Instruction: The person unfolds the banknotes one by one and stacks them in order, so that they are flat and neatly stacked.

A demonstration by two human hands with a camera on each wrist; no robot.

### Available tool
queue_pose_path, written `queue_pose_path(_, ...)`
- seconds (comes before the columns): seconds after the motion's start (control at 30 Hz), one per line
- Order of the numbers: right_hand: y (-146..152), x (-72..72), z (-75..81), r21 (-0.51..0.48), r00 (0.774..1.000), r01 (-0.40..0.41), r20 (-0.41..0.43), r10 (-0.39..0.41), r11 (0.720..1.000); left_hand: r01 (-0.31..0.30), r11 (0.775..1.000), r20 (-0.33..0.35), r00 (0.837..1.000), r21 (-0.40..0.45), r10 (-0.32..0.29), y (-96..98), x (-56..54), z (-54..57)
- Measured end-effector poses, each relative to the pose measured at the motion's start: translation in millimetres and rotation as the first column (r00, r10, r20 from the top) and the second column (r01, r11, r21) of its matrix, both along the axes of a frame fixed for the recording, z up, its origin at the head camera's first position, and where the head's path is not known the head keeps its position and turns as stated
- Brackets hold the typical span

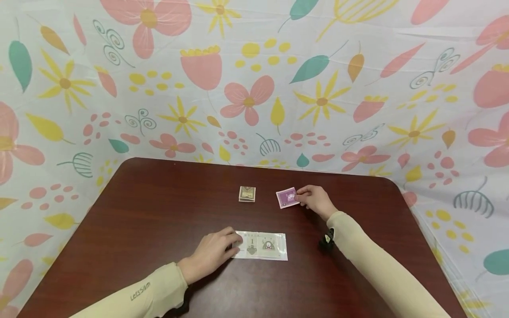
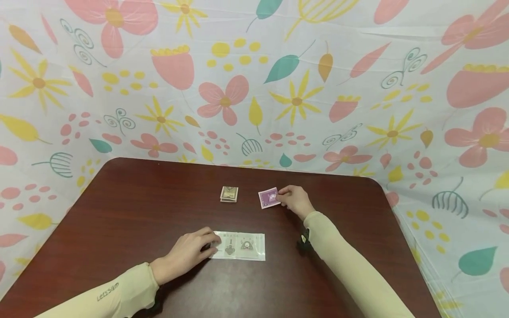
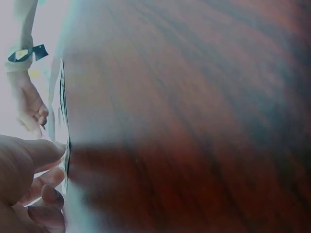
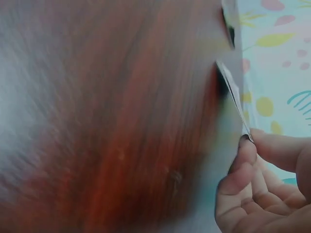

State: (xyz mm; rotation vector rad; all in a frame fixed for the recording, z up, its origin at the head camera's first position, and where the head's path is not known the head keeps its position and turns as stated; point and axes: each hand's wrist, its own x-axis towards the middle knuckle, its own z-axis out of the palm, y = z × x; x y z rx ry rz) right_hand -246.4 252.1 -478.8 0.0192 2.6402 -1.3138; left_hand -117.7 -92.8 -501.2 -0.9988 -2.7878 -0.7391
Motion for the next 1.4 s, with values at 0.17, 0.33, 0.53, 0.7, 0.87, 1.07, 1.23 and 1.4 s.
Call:
queue_pose_path(0.17,2.7,19.1,3.6,-0.104,1.0,-0.002,-0.028,-0.001,0.995,0.004,1.0,-0.005,1.0,-0.004,-0.004,-0.2,0.2,-1.2)
queue_pose_path(0.33,2.5,37.7,8.5,-0.172,1.0,0.019,-0.014,-0.021,0.985,0.0,1.0,-0.002,1.0,-0.001,0.0,0.3,-0.3,-1.3)
queue_pose_path(0.53,0.8,60.3,14.3,-0.229,1.0,-0.011,0.016,0.015,0.973,-0.001,1.0,0.009,1.0,-0.012,0.001,0.1,-0.5,-1.8)
queue_pose_path(0.7,-3.0,73.2,17.1,-0.259,0.998,-0.032,0.035,0.042,0.965,-0.004,1.0,0.004,1.0,-0.014,0.004,-0.1,-2.0,-0.7)
queue_pose_path(0.87,-10.7,82.9,19.6,-0.264,0.995,-0.055,0.069,0.075,0.963,-0.004,1.0,0.015,1.0,-0.021,0.004,-1.1,-2.6,2.2)
queue_pose_path(1.07,-17.0,90.7,17.7,-0.292,0.991,-0.072,0.089,0.102,0.954,0.001,1.0,0.016,1.0,-0.009,0.0,-0.1,-2.3,2.4)
queue_pose_path(1.23,-21.4,96.8,13.8,-0.323,0.988,-0.085,0.097,0.122,0.943,0.005,1.0,0.005,1.0,0.001,-0.005,-0.4,-1.4,0.1)
queue_pose_path(1.4,-27.7,103.1,11.6,-0.362,0.984,-0.097,0.103,0.143,0.927,0.012,1.0,-0.02,1.0,0.01,-0.012,-1.2,-0.3,-3.5)
